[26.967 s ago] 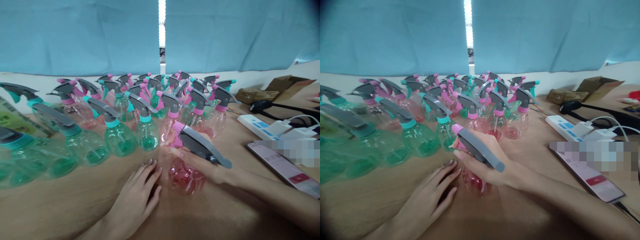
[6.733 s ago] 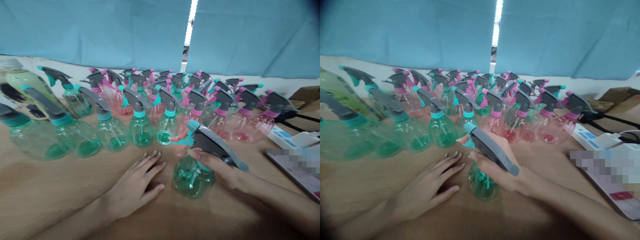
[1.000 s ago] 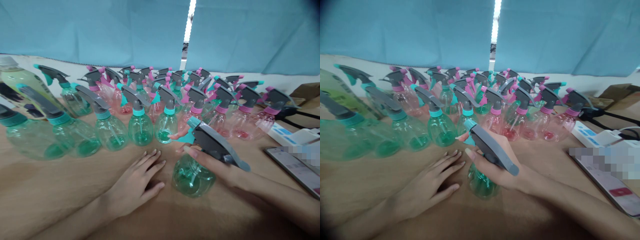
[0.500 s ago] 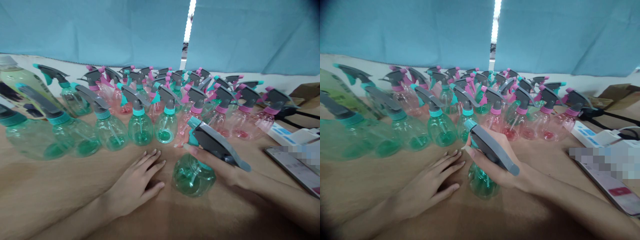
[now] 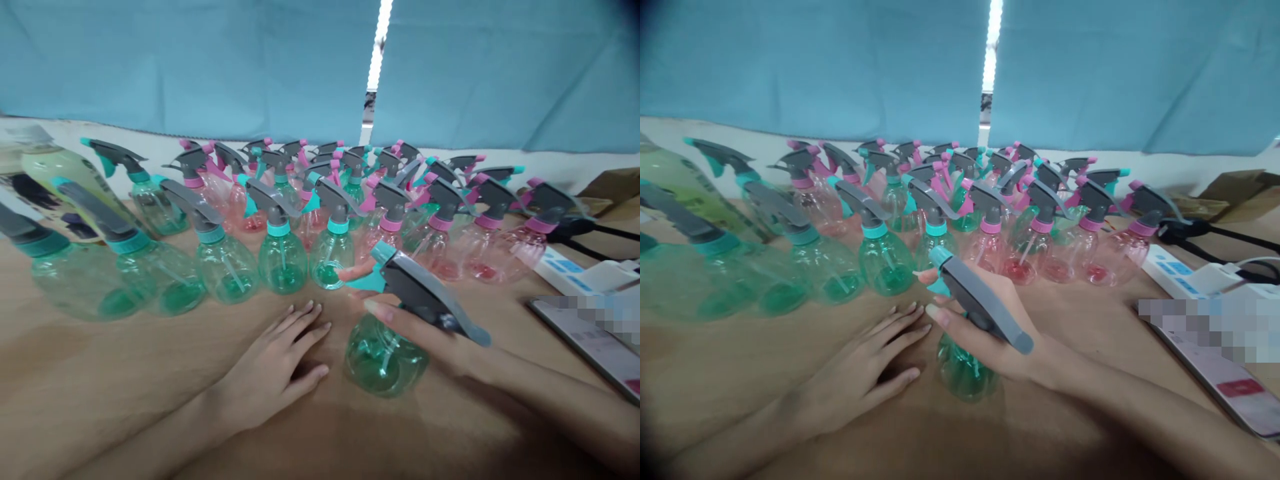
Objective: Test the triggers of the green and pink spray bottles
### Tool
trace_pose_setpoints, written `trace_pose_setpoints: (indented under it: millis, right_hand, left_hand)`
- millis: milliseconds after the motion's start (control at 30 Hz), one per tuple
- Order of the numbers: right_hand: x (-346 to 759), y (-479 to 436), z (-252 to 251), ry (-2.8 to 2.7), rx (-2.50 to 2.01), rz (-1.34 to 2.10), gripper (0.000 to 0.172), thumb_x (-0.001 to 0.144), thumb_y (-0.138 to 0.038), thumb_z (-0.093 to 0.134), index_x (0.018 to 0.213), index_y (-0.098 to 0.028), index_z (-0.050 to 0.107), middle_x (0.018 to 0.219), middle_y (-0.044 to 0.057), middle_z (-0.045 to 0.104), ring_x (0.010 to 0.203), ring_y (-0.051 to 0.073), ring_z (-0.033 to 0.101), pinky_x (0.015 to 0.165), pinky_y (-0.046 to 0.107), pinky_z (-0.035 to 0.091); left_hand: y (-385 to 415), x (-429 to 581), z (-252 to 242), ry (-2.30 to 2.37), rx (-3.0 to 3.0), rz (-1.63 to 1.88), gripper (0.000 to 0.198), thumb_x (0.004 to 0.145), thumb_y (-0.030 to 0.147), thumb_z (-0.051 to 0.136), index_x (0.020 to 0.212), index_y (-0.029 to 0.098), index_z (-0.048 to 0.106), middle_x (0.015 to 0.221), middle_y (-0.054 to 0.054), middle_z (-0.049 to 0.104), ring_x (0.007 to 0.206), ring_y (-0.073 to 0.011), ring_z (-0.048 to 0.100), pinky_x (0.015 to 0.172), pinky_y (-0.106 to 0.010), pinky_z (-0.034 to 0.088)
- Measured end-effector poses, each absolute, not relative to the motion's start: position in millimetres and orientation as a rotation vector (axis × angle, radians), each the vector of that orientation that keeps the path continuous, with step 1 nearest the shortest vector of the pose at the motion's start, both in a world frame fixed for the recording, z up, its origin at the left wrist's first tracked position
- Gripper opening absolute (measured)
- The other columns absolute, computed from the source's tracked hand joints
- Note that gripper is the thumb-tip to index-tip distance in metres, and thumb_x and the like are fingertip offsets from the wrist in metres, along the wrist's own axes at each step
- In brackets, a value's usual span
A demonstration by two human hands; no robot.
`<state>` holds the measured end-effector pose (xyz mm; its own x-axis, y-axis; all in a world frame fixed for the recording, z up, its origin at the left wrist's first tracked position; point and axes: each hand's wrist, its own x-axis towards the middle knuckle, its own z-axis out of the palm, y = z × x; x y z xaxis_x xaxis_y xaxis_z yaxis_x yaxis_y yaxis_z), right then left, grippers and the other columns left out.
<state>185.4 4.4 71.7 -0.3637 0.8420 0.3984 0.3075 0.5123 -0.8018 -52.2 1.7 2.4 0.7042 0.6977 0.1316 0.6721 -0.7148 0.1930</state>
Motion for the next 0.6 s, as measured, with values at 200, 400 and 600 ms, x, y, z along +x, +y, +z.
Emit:
trace_pose_setpoints:
  millis: [200, 400, 600]
  right_hand:
    - [184.3, 5.2, 74.3, -1.864, -0.907, 0.917, 0.033, 0.085, -0.028, 0.055, 0.118, -0.022, 0.057, 0.074, 0.000, 0.065, 0.071, 0.017, 0.066, 0.067, 0.030, 0.057]
    - [182.2, 4.7, 79.9, -1.859, -0.894, 0.950, 0.031, 0.081, -0.024, 0.054, 0.111, -0.014, 0.056, 0.063, -0.002, 0.057, 0.058, 0.014, 0.058, 0.058, 0.029, 0.050]
    - [169.1, 7.1, 70.7, -1.803, -0.803, 0.868, 0.027, 0.082, -0.026, 0.058, 0.108, -0.016, 0.059, 0.069, -0.003, 0.056, 0.056, 0.010, 0.052, 0.054, 0.025, 0.044]
  left_hand:
    - [3.6, -53.7, 0.4, 1.115, 2.762, 0.323, 0.051, 0.096, 0.042, 0.051, 0.141, 0.021, 0.042, 0.150, -0.009, 0.037, 0.137, -0.0283, 0.034, 0.110, -0.047, 0.029]
    - [2.9, -52.4, 0.3, 1.125, 2.668, 0.408, 0.060, 0.090, 0.037, 0.058, 0.143, 0.024, 0.034, 0.145, -0.009, 0.045, 0.132, -0.0307, 0.040, 0.107, -0.051, 0.033]
    - [-19.8, -39.3, 1.5, 1.049, 2.550, 0.631, 0.080, 0.080, 0.036, 0.068, 0.144, 0.030, 0.020, 0.140, -0.010, 0.046, 0.126, -0.0334, 0.046, 0.103, -0.052, 0.037]
